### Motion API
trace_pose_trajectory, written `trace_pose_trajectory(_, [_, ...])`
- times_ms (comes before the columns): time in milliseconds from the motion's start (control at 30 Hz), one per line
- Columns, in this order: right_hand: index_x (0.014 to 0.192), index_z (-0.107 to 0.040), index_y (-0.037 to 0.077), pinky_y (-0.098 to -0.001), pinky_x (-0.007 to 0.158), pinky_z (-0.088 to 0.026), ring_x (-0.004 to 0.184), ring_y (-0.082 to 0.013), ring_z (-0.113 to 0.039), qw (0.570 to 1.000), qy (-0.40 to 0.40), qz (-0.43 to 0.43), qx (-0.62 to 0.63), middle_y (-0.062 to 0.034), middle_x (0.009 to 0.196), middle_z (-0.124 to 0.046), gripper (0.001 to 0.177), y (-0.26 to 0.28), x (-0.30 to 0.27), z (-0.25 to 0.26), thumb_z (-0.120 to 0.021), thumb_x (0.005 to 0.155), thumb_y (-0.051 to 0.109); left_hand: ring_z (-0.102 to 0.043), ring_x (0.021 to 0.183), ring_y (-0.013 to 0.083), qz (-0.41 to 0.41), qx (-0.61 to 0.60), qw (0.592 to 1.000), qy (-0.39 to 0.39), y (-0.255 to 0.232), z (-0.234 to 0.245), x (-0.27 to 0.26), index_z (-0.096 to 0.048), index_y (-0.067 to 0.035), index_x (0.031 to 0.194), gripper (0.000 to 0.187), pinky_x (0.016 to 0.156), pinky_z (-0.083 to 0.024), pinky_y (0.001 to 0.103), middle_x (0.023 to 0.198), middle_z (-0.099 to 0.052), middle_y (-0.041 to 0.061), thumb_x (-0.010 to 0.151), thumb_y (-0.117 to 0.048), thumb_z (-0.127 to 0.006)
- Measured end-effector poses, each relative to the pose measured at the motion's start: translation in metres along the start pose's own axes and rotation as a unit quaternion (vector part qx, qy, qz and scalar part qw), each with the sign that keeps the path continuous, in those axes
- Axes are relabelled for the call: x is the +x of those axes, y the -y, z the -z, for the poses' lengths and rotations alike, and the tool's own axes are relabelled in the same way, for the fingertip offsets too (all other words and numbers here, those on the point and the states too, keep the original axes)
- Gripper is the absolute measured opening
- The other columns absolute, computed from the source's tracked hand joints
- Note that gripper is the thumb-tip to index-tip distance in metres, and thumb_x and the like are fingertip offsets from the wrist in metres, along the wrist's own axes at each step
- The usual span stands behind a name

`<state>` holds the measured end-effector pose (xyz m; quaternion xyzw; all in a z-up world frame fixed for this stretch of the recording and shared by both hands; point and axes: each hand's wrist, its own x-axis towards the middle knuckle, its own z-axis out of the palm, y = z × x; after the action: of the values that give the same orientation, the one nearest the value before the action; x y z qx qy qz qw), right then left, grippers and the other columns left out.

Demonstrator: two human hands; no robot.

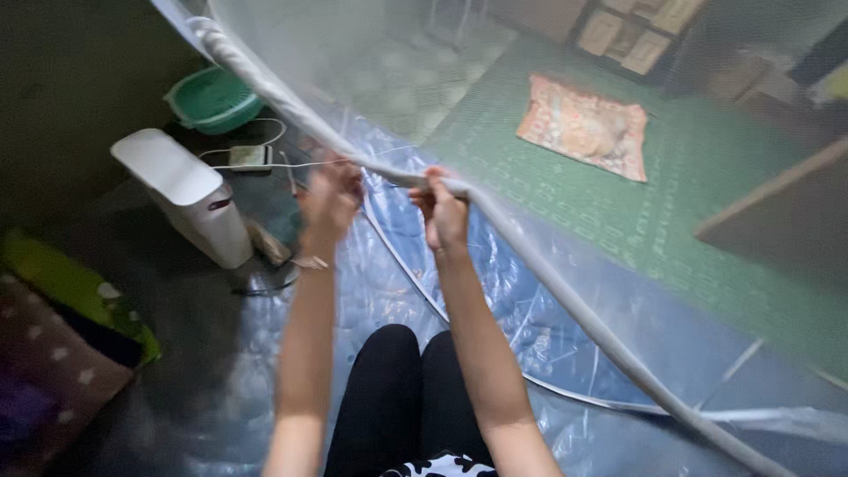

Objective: The person sits on the floor and assembles a mosquito net by inserting a flexible support rod into the blue fabric sleeve along the edge of the mesh. They then lift the rod and attach it to a hook on the ceiling to suspend the net.

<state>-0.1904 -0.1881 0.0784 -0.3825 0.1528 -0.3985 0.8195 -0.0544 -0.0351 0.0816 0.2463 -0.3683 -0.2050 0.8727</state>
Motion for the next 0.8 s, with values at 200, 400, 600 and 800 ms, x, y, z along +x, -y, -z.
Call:
trace_pose_trajectory(200, [0.107, -0.072, 0.008, -0.022, 0.054, -0.051, 0.064, -0.0074, -0.061, 0.999, -0.019, -0.034, 0.018, 0.0002, 0.085, -0.069, 0.015, 0.018, -0.037, -0.001, -0.077, 0.094, 0.015, -0.057, 0.074, 0.0054, 0.061, -0.059, 0.971, -0.225, 0.108, -0.059, -0.017, -0.069, -0.006, 0.111, 0.013, 0.062, -0.048, 0.02, 0.094, -0.066, -0.001, 0.104, -0.017, -0.066])
trace_pose_trajectory(400, [0.107, -0.074, 0.011, -0.0194, 0.057, -0.049, 0.065, -0.0023, -0.056, 0.993, -0.093, 0.072, -0.031, 0.0052, 0.08, -0.062, 0.018, 0.084, -0.082, 0.077, -0.082, 0.091, 0.014, -0.052, 0.058, 0.0032, 0.03, -0.018, 0.964, -0.262, 0.086, -0.038, -0.004, -0.069, -0.002, 0.108, 0.009, 0.049, -0.042, 0.018, 0.091, -0.068, 0.003, 0.099, -0.001, -0.066])
trace_pose_trajectory(600, [0.094, -0.071, 0.009, -0.0221, 0.057, -0.05, 0.059, -0.0087, -0.058, 0.972, -0.151, 0.181, -0.01, -0.001, 0.076, -0.066, 0.013, 0.174, -0.131, 0.168, -0.08, 0.089, 0.001, -0.06, 0.062, 0.0062, 0.05, -0.043, 0.964, -0.257, 0.042, -0.035, 0.0, -0.065, 0.0, 0.113, 0.023, 0.053, -0.05, 0.019, 0.096, -0.07, 0.008, 0.094, 0.01, -0.057])
trace_pose_trajectory(800, [0.087, -0.064, 0.012, -0.0237, 0.052, -0.042, 0.058, -0.0075, -0.05, 0.956, -0.19, 0.218, 0.045, 0.0018, 0.072, -0.058, 0.018, 0.232, -0.177, 0.21, -0.075, 0.092, -0.001, -0.072, 0.084, 0.0196, 0.07, -0.166, 0.944, -0.276, 0.038, -0.043, 0.008, -0.06, 0.003, 0.119, 0.031, 0.077, -0.064, 0.028, 0.106, -0.072, 0.017, 0.09, 0.009, -0.051])
